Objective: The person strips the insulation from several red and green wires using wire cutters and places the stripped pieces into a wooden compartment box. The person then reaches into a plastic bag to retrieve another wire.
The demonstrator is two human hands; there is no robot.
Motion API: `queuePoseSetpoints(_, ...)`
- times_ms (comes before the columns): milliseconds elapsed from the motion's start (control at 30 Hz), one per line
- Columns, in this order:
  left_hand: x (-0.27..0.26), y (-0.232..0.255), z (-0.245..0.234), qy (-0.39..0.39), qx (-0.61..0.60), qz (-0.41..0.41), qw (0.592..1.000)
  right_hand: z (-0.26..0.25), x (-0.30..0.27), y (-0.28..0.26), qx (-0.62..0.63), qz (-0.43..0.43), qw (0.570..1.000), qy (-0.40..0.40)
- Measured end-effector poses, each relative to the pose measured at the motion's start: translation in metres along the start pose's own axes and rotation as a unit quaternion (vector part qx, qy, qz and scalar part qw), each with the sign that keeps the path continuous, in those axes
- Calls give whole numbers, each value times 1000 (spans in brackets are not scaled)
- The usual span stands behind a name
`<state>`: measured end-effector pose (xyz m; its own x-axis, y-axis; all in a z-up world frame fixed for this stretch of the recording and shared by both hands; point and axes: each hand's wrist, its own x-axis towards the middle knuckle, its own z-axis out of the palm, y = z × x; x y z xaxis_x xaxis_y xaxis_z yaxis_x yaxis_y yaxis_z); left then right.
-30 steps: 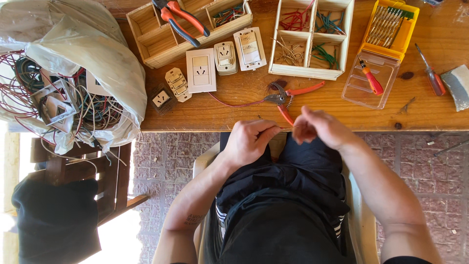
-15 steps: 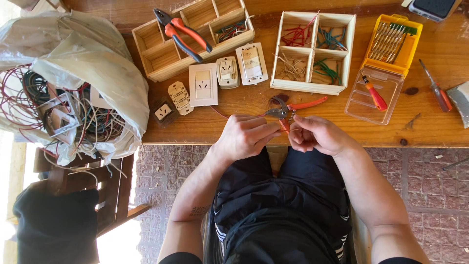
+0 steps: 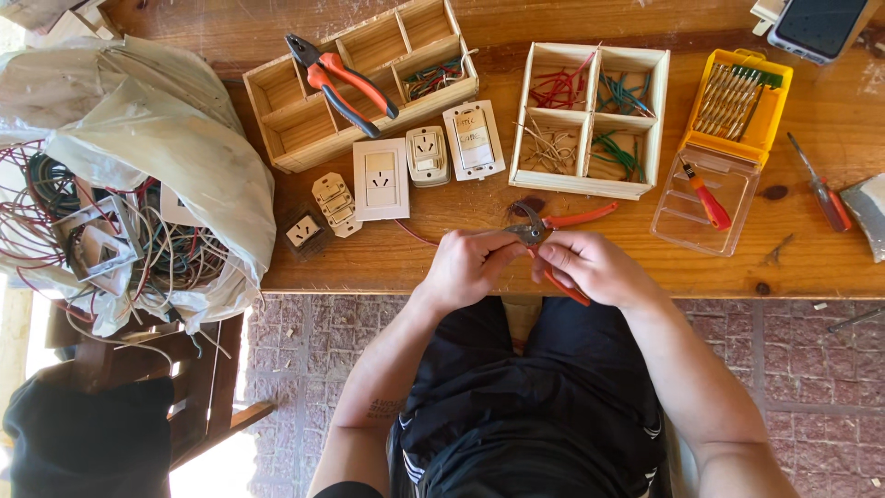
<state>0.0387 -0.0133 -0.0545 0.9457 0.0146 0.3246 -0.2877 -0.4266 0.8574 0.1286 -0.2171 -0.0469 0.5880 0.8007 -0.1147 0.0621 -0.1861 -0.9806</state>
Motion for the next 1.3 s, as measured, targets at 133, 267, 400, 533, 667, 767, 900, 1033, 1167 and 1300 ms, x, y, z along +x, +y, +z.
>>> queuePoseSetpoints(133, -3, -14, 8, -4, -46, -75, 996, -7, 7, 5, -138, -5, 990, 24)
queuePoseSetpoints(267, -10, -30, 16, -25, -146, -204, 968, -11, 13, 36, -366, -315, 867, 120)
queuePoseSetpoints(400, -8, -32, 27, -23, -190, -235, 953, -18, 16, 33, -439, -456, 753, 178)
queuePoseSetpoints(533, -6, -4, 14, -2, -160, -224, 962, -18, 11, 26, -321, -359, 853, 200)
queuePoseSetpoints(667, -2, 14, 6, 25, -70, -99, 992, -9, 2, 35, 13, 86, 995, 45)
queuePoseSetpoints(767, -4, 18, 8, 22, -24, -50, 998, -1, -1, 38, 175, 125, 976, -36)
queuePoseSetpoints(900, -7, 15, 9, 25, -3, -34, 999, 6, -1, 39, 282, 104, 954, -14)
queuePoseSetpoints(1033, 0, 30, 3, 12, -67, -64, 996, 1, -2, 22, 217, 62, 974, -11)
queuePoseSetpoints(1167, -6, 16, 10, 16, -152, -163, 975, -5, -3, 9, -69, -56, 995, 43)
queuePoseSetpoints(1300, -9, 7, 14, 15, -190, -217, 957, -11, 4, -15, -296, -300, 905, 61)
